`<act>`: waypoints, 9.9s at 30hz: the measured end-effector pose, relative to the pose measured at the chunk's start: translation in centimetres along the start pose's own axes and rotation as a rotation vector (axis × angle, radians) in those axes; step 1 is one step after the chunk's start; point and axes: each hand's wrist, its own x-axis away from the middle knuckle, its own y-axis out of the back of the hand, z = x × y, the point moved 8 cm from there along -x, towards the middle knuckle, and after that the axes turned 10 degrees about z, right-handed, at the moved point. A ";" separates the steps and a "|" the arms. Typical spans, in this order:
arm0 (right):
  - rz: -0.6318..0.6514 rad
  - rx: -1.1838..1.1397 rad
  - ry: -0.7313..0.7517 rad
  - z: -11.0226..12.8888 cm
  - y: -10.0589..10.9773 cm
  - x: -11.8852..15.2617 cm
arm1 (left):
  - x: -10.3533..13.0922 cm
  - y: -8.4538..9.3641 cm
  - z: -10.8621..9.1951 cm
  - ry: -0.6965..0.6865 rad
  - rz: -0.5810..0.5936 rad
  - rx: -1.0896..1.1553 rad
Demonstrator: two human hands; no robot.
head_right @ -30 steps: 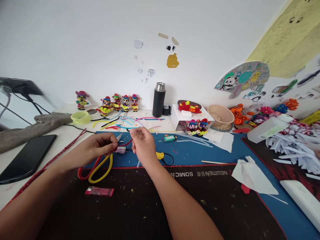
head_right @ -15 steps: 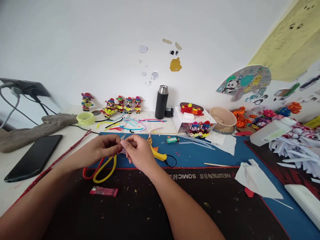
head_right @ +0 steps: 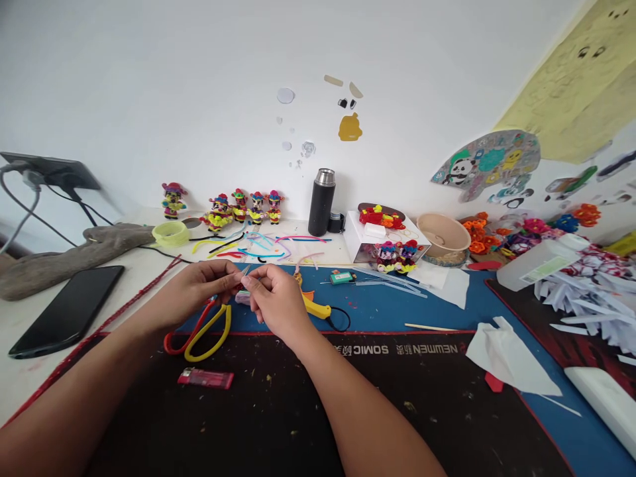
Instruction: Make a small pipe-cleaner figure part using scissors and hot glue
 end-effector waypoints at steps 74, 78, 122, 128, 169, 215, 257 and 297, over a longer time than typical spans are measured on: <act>-0.008 0.123 0.000 -0.2 -0.5 0.5 | 0.3 2.0 0.8 -0.033 -0.117 0.311; -0.009 0.152 -0.006 -0.2 -0.4 0.5 | 0.3 2.0 0.8 -0.032 -0.113 0.311; 0.000 0.187 -0.084 -0.7 -0.9 0.6 | 0.1 1.4 0.1 -0.035 -0.199 0.302; 0.020 0.194 -0.077 -1.1 -0.9 0.5 | 0.2 1.3 -0.1 -0.044 -0.177 0.334; -0.025 0.147 0.020 -0.3 -0.5 0.4 | 0.1 1.3 1.5 -0.007 -0.080 0.336; -0.038 0.099 0.022 -0.6 -0.4 0.4 | 0.1 1.2 2.1 0.066 -0.107 0.461; -0.094 -0.021 0.024 0.0 0.2 0.3 | 0.1 1.7 1.4 -0.026 -0.141 0.425; -0.184 -0.138 0.035 0.6 1.8 0.5 | -0.8 1.0 1.6 -0.055 -0.154 -0.244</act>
